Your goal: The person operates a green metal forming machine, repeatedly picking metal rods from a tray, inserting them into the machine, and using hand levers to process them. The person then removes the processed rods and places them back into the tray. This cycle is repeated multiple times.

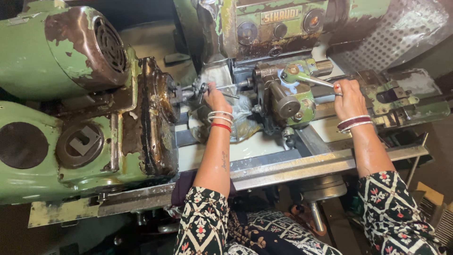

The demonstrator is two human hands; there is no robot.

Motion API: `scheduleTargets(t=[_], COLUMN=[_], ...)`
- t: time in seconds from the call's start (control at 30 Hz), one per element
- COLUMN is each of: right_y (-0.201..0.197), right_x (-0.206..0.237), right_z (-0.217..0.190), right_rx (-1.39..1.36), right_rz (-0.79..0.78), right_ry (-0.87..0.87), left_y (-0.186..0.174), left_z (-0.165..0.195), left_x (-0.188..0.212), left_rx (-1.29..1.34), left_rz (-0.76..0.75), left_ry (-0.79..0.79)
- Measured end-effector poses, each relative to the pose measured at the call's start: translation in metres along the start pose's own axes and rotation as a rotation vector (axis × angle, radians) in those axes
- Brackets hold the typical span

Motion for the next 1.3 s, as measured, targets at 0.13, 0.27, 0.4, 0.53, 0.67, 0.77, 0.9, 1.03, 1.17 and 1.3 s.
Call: scheduleTargets(t=[0.13,0.27,0.4,0.53,0.67,0.77,0.9,1.03,1.17,1.3], right_y=[0.002,0.006,0.003,0.000,0.010,0.008,-0.001,0.008,0.015,0.006], right_x=[0.000,-0.004,-0.030,-0.036,0.013,0.006,-0.021,0.002,0.004,-0.034], right_z=[0.005,0.018,0.023,0.011,-0.007,-0.009,-0.005,-0.006,0.001,0.017], right_rx=[0.008,0.072,0.194,0.245,0.418,0.402,0.333,0.463,0.478,0.317], right_rz=[-0.008,-0.052,-0.234,-0.388,-0.112,-0.130,-0.227,-0.083,-0.093,-0.141], right_ry=[0.005,0.031,0.029,0.135,0.237,0.230,0.146,0.159,0.185,0.061], left_y=[-0.001,-0.002,-0.007,-0.011,-0.011,-0.011,-0.003,0.000,-0.004,-0.006], left_z=[0.000,0.001,0.002,0.007,0.009,0.008,0.013,0.017,0.014,0.010], left_x=[0.000,-0.003,-0.010,-0.018,-0.019,-0.017,-0.015,-0.012,-0.003,0.003], left_rx=[0.034,0.061,0.024,0.095,0.167,0.063,0.202,0.173,-0.013,-0.132], left_rz=[-0.019,-0.045,-0.032,-0.014,0.033,0.107,0.069,0.129,0.189,0.105], left_ry=[0.033,0.075,0.062,0.054,0.007,-0.044,0.026,0.017,-0.078,0.007])
Point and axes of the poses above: each hand's wrist, its own x-axis away from the middle knuckle, its own y-axis out of the palm, z = x × y, the point moved 4 cm from there along -x, towards the middle knuckle, and after that the axes turned 14 degrees about y, right-handed, at the moved point
